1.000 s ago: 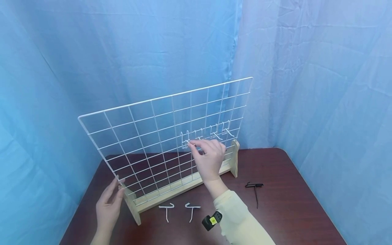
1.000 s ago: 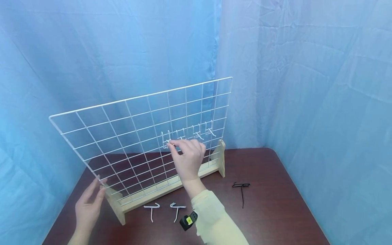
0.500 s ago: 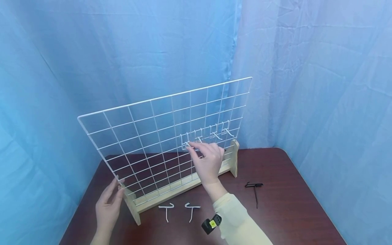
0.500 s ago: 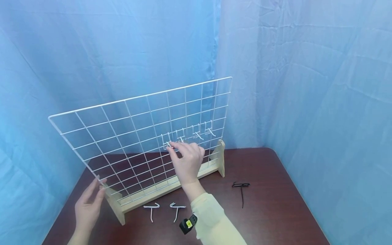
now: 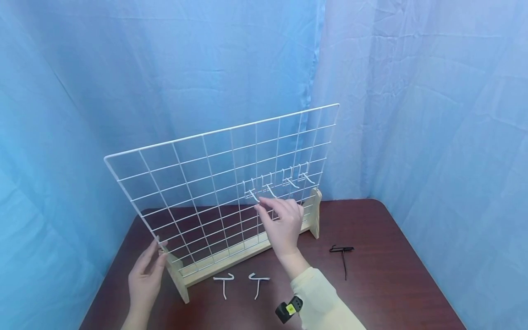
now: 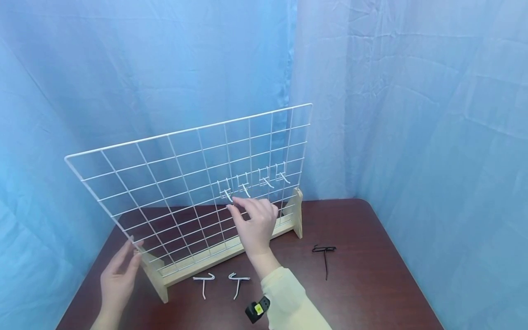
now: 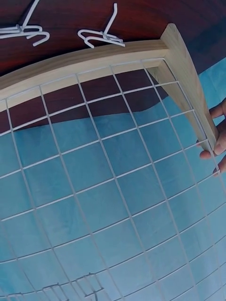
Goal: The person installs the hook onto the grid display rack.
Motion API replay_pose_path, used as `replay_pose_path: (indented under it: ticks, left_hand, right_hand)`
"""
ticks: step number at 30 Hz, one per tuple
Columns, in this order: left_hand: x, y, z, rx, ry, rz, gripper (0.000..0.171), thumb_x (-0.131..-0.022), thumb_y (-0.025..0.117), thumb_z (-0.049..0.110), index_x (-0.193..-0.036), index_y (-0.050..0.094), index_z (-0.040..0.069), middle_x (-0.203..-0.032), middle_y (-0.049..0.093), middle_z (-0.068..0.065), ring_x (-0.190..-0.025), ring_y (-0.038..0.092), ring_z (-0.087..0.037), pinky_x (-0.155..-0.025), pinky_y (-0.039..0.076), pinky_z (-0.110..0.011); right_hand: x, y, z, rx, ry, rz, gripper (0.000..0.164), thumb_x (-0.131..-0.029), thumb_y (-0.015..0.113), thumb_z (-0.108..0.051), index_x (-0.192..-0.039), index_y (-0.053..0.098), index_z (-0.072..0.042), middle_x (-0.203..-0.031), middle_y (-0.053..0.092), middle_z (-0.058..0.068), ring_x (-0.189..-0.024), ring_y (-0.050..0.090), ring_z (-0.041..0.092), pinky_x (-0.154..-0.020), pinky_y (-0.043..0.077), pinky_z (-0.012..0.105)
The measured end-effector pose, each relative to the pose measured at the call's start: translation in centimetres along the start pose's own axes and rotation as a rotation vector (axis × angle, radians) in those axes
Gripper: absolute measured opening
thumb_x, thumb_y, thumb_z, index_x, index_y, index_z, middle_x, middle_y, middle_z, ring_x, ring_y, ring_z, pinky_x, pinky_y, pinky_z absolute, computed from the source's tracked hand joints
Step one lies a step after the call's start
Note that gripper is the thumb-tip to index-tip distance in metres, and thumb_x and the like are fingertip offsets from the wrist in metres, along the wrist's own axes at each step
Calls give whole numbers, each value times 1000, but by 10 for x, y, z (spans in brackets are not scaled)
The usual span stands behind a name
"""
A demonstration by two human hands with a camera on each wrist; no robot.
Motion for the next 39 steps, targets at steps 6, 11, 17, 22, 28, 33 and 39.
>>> replay_pose_path:
  ticks: [6, 11, 17, 22, 28, 33, 39]
  left_hand:
    - [0, 0, 3, 8, 4, 3, 48, -88, 61, -19, -134, 56, -6, -119, 64, 19, -112, 57, 4, -93, 50, -14]
    - [-1, 0, -3, 14, 9, 2, 47, -88, 62, -18, -134, 56, -6, -119, 65, 17, -114, 57, 4, -92, 51, -14]
    - [0, 0, -2, 24, -3, 8, 47, -89, 63, -16, -134, 57, -4, -122, 68, 3, -114, 57, 3, -91, 51, -14]
    - [1, 0, 0, 21, -3, 6, 47, -89, 63, -15, -134, 57, -3, -121, 67, 8, -115, 56, 3, -92, 51, -14]
    - [1, 0, 0, 12, -1, 5, 47, -89, 63, -15, -134, 57, -3, -121, 67, 10, -114, 57, 3, -92, 51, -14]
    - [0, 0, 0, -11, -6, 9, 47, -88, 62, -18, -134, 57, -5, -119, 65, 18, -114, 56, 5, -92, 50, -13]
    - [0, 0, 0, -8, 3, 12, 48, -88, 62, -18, -134, 57, -5, -121, 68, -3, -114, 56, 4, -92, 51, -14]
  right_hand:
    - [8, -4, 3, -12, 14, 12, 19, -74, 87, -15, -91, 80, -13, -85, 75, -3, -74, 54, 19, -71, 38, 40]
    - [12, -8, 5, -22, 3, 31, 20, -72, 87, -12, -90, 80, -13, -84, 75, -2, -74, 55, 20, -69, 37, 39]
    - [20, -10, 8, -23, 43, 0, 20, -73, 87, -11, -91, 80, -13, -84, 75, -2, -75, 55, 19, -70, 37, 37]
    - [31, -10, 13, -47, 79, -46, 19, -75, 86, -10, -93, 79, -11, -85, 74, -2, -71, 55, 16, -69, 41, 28]
    - [49, -9, 20, -47, 94, -101, 20, -76, 85, -10, -95, 78, -11, -84, 74, -4, -70, 56, 17, -70, 42, 25]
    - [64, -9, 26, -35, 90, -125, 23, -74, 86, -9, -96, 78, -10, -85, 73, -4, -71, 58, 18, -72, 44, 28]
    - [79, -10, 32, -11, 98, -160, 25, -74, 86, -11, -97, 77, -12, -89, 73, -5, -76, 60, 17, -76, 47, 31]
Point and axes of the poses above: each hand's wrist, its own x-axis away from the middle knuckle, its own y-axis out of the palm, z = x × y, the point moved 4 cm from there along -x, towards the middle knuckle
